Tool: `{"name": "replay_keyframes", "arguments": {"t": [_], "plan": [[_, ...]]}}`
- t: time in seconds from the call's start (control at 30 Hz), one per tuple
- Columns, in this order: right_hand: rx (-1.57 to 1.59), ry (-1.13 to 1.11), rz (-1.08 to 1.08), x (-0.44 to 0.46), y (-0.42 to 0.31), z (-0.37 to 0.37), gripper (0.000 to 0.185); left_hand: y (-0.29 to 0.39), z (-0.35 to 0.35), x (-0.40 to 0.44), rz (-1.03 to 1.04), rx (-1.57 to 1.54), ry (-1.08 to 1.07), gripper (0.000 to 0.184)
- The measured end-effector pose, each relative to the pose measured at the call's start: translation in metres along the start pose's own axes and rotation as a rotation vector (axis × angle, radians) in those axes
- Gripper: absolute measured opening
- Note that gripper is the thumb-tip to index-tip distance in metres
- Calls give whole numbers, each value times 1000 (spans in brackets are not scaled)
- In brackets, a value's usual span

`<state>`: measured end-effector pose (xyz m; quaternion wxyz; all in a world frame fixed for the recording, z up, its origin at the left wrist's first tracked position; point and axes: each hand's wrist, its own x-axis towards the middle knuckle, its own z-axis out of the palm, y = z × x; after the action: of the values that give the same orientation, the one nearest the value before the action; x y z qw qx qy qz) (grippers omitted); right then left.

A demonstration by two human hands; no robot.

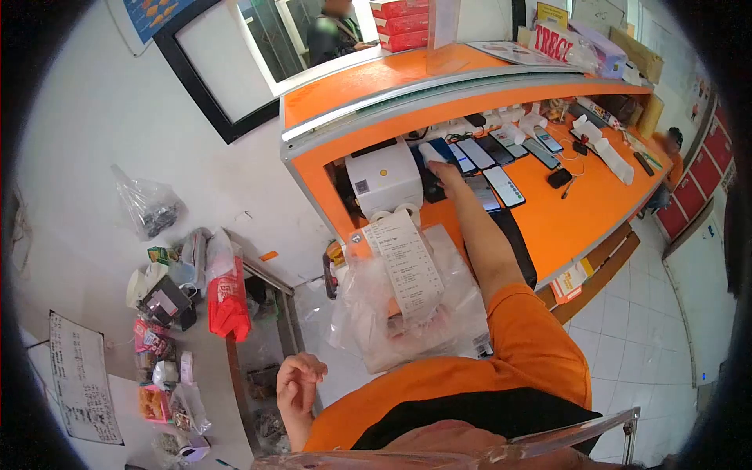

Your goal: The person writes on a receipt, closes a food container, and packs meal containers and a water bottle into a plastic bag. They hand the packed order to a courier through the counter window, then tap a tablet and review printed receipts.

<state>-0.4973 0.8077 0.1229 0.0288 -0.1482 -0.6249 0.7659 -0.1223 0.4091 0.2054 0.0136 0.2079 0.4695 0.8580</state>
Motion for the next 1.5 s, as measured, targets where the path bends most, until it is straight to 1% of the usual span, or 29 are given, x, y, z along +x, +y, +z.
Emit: {"name": "replay_keyframes", "arguments": {"t": [0.13, 0.27, 0.3, 0.37, 0.43, 0.47, 0.5, 0.53, 0.57, 0.6, 0.67, 0.77, 0.8, 0.87, 0.9, 0.97, 1.0, 1.07, 1.1, 1.2, 1.23, 1.3, 1.37, 1.4, 1.47, 1.5], "plan": [[148, 20, -524, -20, -13, 4, 25, 5, 2, -5, 0, 12, 27, 35], [-3, -128, -559, -83, -52, 5, 20, 4, 3, -3, -7, -4, -8, 35], [-89, -171, -614, -100, -57, 3, 16, 3, 4, -1, -15, -3, -28, 36], [-15, -250, -683, -171, -75, 17, 22, 2, 8, 3, -30, -1, -68, 39], [154, -414, -544, -247, -92, 30, 34, 10, 28, 14, -105, 71, -135, 42], [130, -482, -641, -270, -90, 35, 35, 13, 35, 17, -141, 107, -171, 44], [103, -550, -740, -291, -88, 38, 37, 10, 25, 19, -239, 11, -359, 57], [104, -651, -684, -317, -87, 39, 38, 9, 29, 18, -268, -45, -408, 59], [105, -750, -626, -340, -87, 40, 38, 4, 36, 22, -309, -131, -447, 60], [-13, -812, -679, -354, -87, 37, 41, 0, 43, 25, -353, -209, -488, 61], [-256, -929, -774, -377, -86, 31, 47, -4, 68, 32, -378, -357, -415, 64], [-391, -688, -757, -407, -86, 19, 55, -13, 83, 39, -385, -458, -306, 68], [-354, -670, -721, -415, -84, 14, 57, -17, 83, 39, -381, -477, -266, 69], [-277, -636, -646, -432, -80, 4, 61, -24, 77, 42, -390, -495, -264, 67], [-333, -606, -677, -439, -76, 0, 62, -29, 74, 43, -396, -505, -258, 66], [-443, -556, -731, -451, -69, -8, 66, -37, 73, 46, -457, -634, -279, 59], [-526, -504, -705, -457, -67, -12, 67, -38, 74, 48, -486, -697, -282, 56], [-686, -405, -644, -470, -62, -21, 68, -37, 84, 58, -549, -538, -171, 57], [-572, -351, -505, -481, -65, -23, 65, -37, 89, 62, -578, -455, -122, 58], [-694, -227, -493, -498, -55, -29, 57, -45, 107, 62, -416, -205, -144, 62], [-628, -120, -651, -497, -46, -23, 41, -49, 110, 59, -400, -153, -165, 63], [-574, -71, -593, -502, -42, -9, 32, -58, 113, 52, -368, -52, -210, 65], [-518, -18, -523, -508, -45, 7, 22, -60, 115, 45, -393, -132, -270, 64], [-520, -4, -509, -510, -42, 7, 22, -60, 115, 43, -403, -173, -295, 63], [-525, 8, -484, -508, -36, 4, 20, -54, 110, 47, -491, -358, -248, 63], [-570, -24, -456, -511, -37, -4, 18, -50, 105, 51, -529, -448, -218, 62]]}}
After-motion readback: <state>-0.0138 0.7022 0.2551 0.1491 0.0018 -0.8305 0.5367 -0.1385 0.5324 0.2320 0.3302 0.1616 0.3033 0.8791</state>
